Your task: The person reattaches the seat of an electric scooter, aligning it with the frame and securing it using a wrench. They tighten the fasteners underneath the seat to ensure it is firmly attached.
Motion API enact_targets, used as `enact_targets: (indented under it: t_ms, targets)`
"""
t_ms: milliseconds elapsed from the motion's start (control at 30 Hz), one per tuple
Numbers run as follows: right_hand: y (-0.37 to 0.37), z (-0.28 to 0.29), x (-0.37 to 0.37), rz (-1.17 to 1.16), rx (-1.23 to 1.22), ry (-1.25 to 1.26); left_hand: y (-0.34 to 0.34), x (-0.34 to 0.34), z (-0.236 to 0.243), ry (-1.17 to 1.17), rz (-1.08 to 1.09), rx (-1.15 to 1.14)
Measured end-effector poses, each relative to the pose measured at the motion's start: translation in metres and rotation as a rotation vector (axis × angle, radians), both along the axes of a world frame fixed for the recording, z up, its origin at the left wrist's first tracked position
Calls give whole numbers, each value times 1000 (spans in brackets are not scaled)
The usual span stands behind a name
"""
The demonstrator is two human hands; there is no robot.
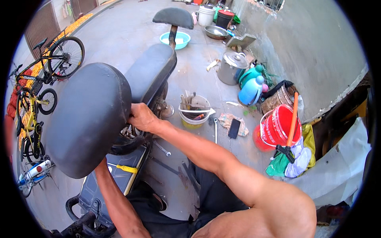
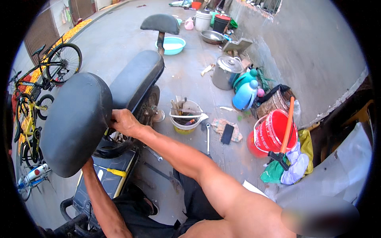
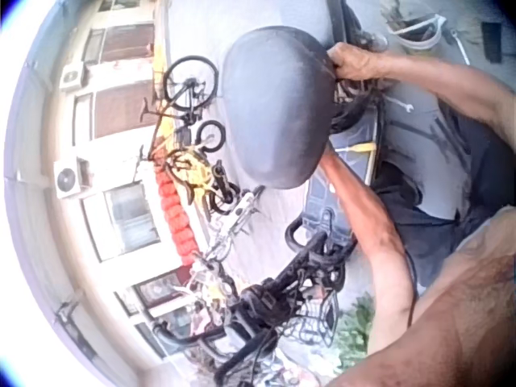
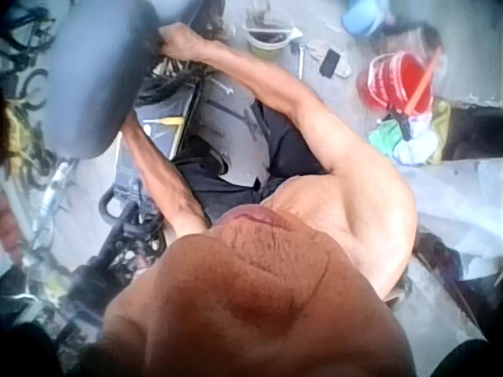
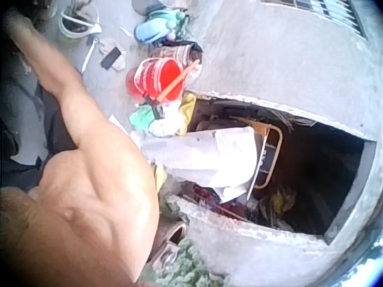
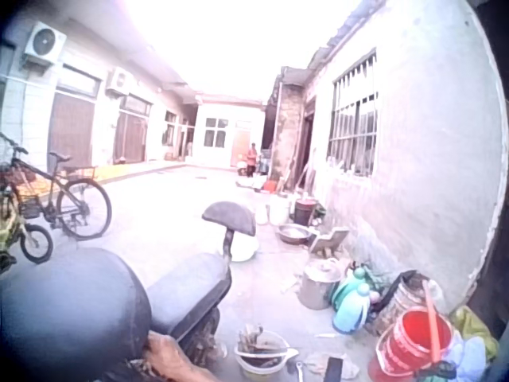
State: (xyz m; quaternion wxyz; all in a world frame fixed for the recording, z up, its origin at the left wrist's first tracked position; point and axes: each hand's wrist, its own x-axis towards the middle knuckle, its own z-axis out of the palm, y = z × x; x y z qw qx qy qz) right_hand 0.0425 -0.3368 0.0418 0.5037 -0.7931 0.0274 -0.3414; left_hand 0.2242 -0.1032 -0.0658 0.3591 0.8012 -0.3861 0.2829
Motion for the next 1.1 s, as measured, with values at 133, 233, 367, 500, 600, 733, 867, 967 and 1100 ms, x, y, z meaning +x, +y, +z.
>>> enact_targets:
  t_ms: [133,233,367,500,600,733,867,967,1100]
  targets:
    - [-2,-2,0,-67,-170,19,-1,1,-4,21,-4,-8]
    - [1,-1,3,-94,-221,46,-1,3,-13,36,9,10]
    - [3,-5,9,-101,-223,30,-2,9,-21,44,23,36]
    - [9,-5,4,-92,-181,9,-13,6,-2,165,-82,-63]
    - [11,-8,-1,-91,-108,128,-19,-16,-10,65,-107,-76]
    - [23,0,10,-137,-183,72,-2,17,-46,175,-15,49]
    - [31,-20,2,-223,-182,123,-11,1,-26,243,-96,-35]
    - [30,-36,1,-256,-173,72,-18,-34,21,329,-168,-103]
    - [36,-35,1,-254,-135,47,-19,-53,56,364,-212,-167]
